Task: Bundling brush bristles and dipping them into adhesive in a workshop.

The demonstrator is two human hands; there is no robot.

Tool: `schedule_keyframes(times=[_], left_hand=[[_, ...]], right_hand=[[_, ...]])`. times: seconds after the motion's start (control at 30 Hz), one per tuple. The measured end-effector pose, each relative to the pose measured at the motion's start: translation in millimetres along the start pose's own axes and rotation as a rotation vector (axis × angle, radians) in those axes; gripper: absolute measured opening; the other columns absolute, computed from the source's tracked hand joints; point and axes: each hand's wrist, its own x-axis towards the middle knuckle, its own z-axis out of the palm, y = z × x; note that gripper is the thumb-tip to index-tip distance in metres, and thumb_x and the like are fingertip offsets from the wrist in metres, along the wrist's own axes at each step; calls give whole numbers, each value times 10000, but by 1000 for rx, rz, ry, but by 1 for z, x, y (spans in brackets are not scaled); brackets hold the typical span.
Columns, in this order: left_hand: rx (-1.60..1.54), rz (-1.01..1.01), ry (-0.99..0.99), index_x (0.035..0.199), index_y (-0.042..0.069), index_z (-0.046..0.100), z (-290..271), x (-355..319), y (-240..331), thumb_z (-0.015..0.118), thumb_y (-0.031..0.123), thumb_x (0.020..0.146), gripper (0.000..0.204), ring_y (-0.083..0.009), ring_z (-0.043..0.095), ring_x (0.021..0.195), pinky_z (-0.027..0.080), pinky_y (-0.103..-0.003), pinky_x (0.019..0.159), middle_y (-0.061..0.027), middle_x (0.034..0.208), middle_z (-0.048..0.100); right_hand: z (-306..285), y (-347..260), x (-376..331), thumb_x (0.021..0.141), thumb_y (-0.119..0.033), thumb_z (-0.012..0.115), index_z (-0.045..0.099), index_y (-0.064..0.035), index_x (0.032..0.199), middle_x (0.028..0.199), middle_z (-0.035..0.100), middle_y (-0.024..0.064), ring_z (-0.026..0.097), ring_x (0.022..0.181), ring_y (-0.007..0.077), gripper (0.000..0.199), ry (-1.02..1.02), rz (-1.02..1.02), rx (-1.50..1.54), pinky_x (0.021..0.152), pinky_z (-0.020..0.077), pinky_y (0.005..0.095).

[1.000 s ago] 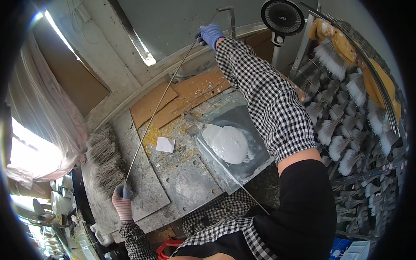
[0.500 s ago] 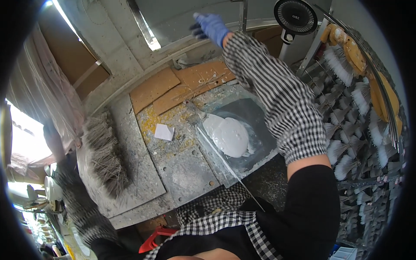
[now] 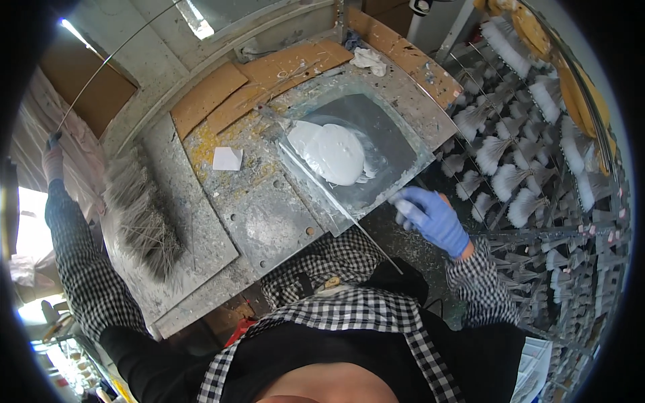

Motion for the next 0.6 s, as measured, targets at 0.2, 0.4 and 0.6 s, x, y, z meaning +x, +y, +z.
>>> schedule_keyframes(times=[0.2,0.4,0.6], left_hand=[[-91,-211,-141,1257,88,672,41,-33,38,486,505,992,527,-298,659,1094,491,-382,914,-148,1125,726],[-559,-395,472,1350,-7,512,38,-160,174,637,285,951,510,-173,646,939,521,-287,753,-144,1095,675],[-574,194,-273,1161,55,653,71,-385,318,685,58,897,266,-232,593,1100,488,-355,916,-103,1170,626]], right_hand=[[15,49,-50,995,-248,606,680,-19,1118,804,693,73,637,661,118,270,237,156,38,619,514,250],[58,74,-39,944,-297,670,644,-7,1160,927,694,132,654,743,227,363,225,-71,-362,712,533,347],[82,92,-38,964,-314,656,637,-7,1132,871,692,143,671,763,263,351,30,47,-216,731,536,365]])
